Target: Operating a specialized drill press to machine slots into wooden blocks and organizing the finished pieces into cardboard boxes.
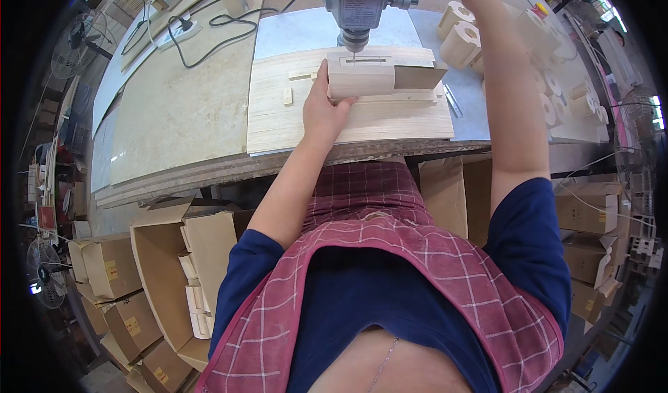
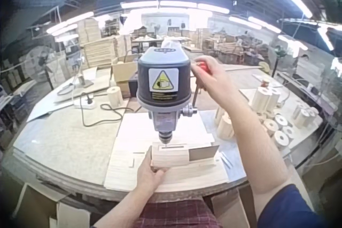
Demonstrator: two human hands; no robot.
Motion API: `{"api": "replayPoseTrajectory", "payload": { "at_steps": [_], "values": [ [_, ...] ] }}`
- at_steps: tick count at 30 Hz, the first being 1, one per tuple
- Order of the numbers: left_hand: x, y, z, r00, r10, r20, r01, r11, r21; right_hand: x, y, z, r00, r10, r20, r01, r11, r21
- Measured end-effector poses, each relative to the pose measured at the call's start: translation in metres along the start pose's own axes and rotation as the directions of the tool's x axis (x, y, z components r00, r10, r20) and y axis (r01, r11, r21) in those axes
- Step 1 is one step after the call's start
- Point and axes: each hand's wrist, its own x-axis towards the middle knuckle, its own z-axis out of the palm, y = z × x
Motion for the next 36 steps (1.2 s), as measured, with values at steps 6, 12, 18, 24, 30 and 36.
{"api": "replayPoseTrajectory", "payload": {
  "at_steps": [6, 12, 18, 24, 30, 36],
  "values": [
    [-0.004, 0.001, -0.009, 0.999, -0.04, -0.025, 0.043, 0.99, 0.134, -0.113, 0.055, -0.004, 0.886, 0.197, 0.42, -0.063, 0.948, -0.312],
    [-0.035, -0.006, -0.051, 1.0, -0.027, -0.015, 0.027, 1.0, 0.005, -0.158, 0.062, -0.007, 0.692, 0.421, 0.587, -0.367, 0.905, -0.217],
    [-0.054, 0.008, -0.131, 0.98, -0.166, -0.107, 0.106, 0.9, -0.423, -0.18, 0.073, -0.055, 0.735, 0.442, 0.514, -0.543, 0.838, 0.056],
    [-0.061, 0.022, -0.146, 0.892, -0.441, -0.097, 0.367, 0.833, -0.414, -0.205, 0.045, -0.032, 0.776, 0.403, 0.485, -0.571, 0.775, 0.27],
    [-0.059, 0.029, -0.122, 0.899, -0.427, -0.102, 0.367, 0.859, -0.356, -0.211, 0.03, -0.017, 0.859, 0.246, 0.448, -0.428, 0.826, 0.367],
    [-0.056, 0.028, -0.108, 0.922, -0.375, -0.093, 0.319, 0.875, -0.365, -0.219, 0.036, -0.023, 0.841, 0.313, 0.442, -0.505, 0.748, 0.431]
  ]
}}
